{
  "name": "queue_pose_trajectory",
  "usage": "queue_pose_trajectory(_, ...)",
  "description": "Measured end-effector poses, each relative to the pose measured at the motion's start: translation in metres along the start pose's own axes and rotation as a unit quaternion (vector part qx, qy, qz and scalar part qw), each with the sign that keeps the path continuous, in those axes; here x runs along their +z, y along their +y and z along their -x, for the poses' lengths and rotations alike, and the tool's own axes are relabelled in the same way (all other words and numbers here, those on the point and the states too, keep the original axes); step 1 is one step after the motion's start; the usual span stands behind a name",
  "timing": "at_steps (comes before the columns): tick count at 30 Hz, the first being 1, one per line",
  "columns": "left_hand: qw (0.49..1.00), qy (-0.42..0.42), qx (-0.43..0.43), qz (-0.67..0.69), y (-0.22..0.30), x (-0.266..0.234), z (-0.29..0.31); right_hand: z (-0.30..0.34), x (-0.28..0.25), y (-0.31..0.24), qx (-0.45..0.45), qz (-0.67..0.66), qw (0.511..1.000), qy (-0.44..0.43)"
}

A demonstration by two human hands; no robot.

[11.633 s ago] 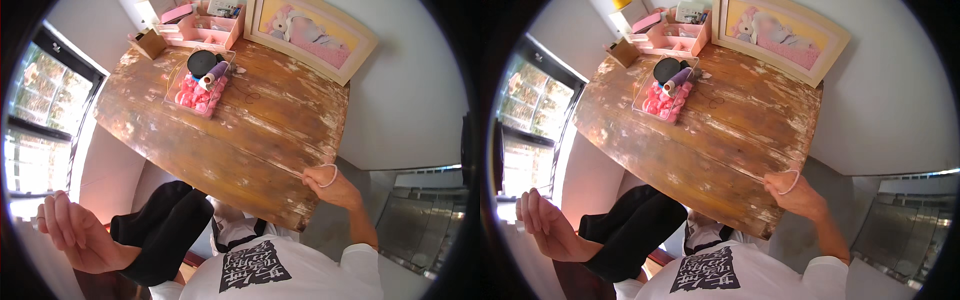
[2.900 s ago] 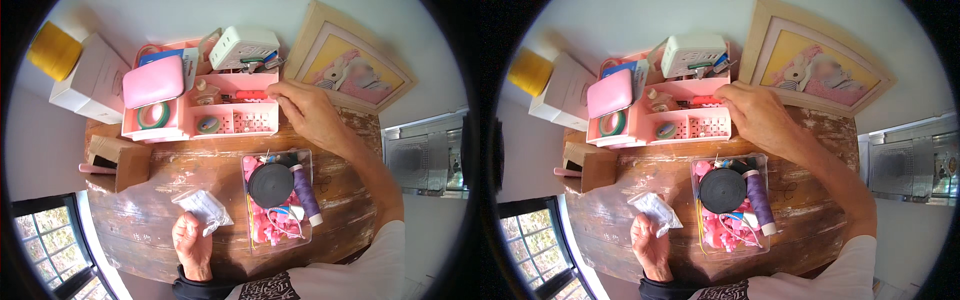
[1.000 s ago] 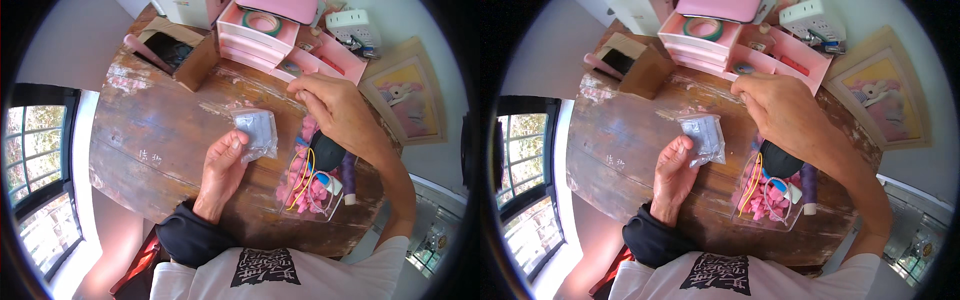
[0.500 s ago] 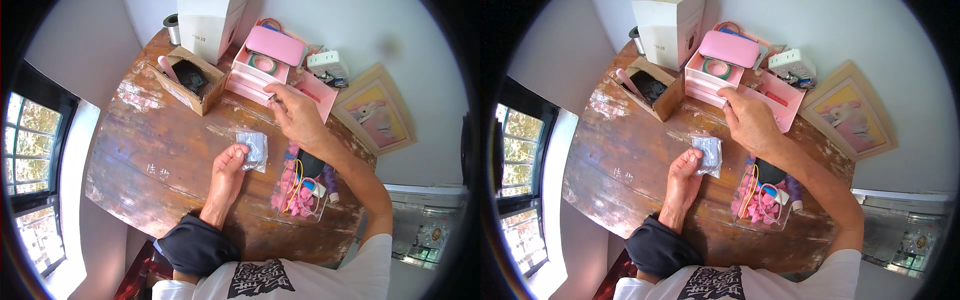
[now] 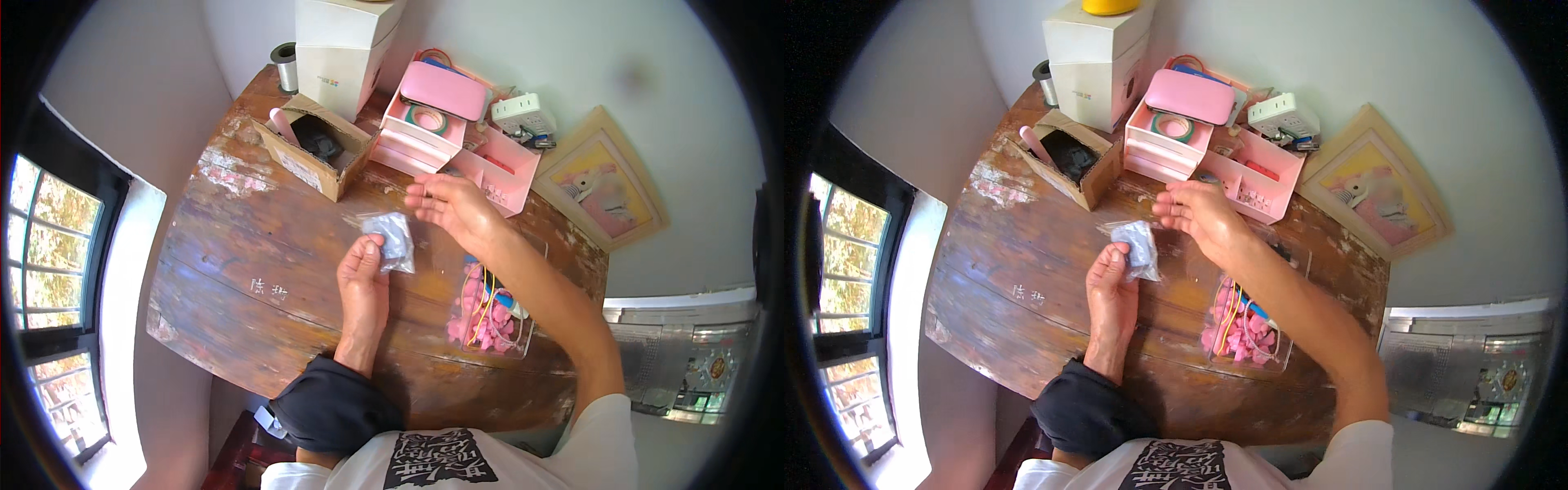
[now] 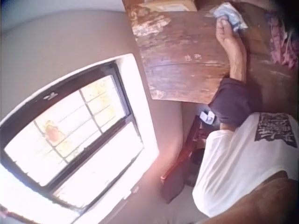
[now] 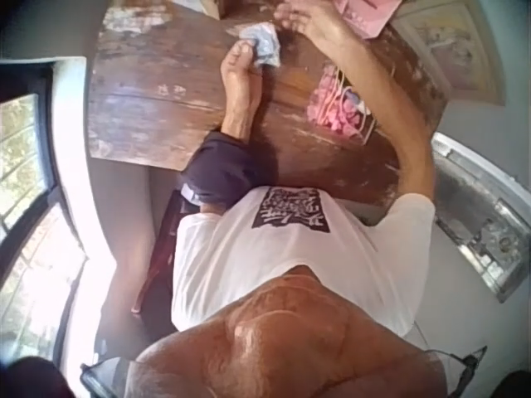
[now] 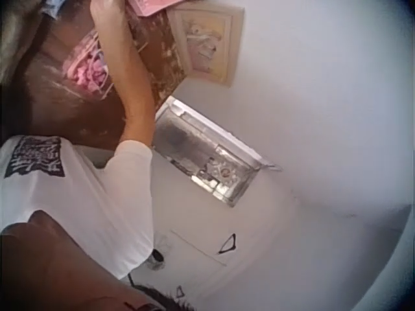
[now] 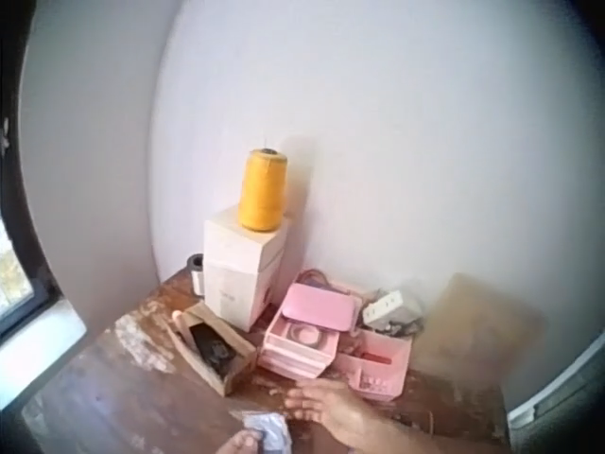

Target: Preparing a needle and thread and then threading or repairing a pink beaded bracelet.

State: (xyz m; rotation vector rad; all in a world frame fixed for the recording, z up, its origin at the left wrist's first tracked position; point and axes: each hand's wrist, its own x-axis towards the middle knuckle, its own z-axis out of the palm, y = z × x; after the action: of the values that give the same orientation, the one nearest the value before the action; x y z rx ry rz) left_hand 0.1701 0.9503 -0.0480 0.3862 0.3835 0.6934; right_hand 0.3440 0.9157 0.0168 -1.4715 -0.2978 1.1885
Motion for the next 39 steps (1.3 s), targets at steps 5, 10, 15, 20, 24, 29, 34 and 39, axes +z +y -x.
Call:
queue_pose_trajectory(5, 0.994, 0.037, 0.1, -0.026, 0.005, -0.008, -0.005, -0.021, 0.026, 0.018, -0.036, -0.343, 0.932, 0.11)
queue_pose_trajectory(10, 0.988, 0.048, 0.137, -0.045, 0.012, 0.002, -0.002, -0.049, 0.05, 0.028, -0.065, -0.448, 0.863, 0.227)
queue_pose_trajectory(15, 0.985, 0.042, 0.159, -0.045, 0.012, -0.007, -0.005, -0.054, 0.062, 0.033, -0.082, -0.443, 0.852, 0.267)
queue_pose_trajectory(20, 0.984, 0.046, 0.165, -0.045, 0.015, -0.008, -0.004, -0.042, 0.073, 0.04, -0.1, -0.41, 0.858, 0.291)
queue_pose_trajectory(24, 0.977, 0.067, 0.194, -0.055, 0.021, -0.007, -0.004, -0.015, 0.083, 0.061, -0.092, -0.378, 0.882, 0.267)
queue_pose_trajectory(29, 0.973, 0.079, 0.211, -0.053, 0.022, -0.008, -0.007, 0.022, 0.094, 0.071, -0.066, -0.365, 0.899, 0.233)
queue_pose_trajectory(34, 0.971, 0.095, 0.209, -0.063, 0.02, -0.012, -0.008, 0.043, 0.095, 0.082, -0.037, -0.369, 0.906, 0.205)
queue_pose_trajectory(39, 0.974, 0.086, 0.204, -0.051, 0.021, -0.013, -0.007, 0.063, 0.09, 0.08, -0.011, -0.376, 0.911, 0.17)
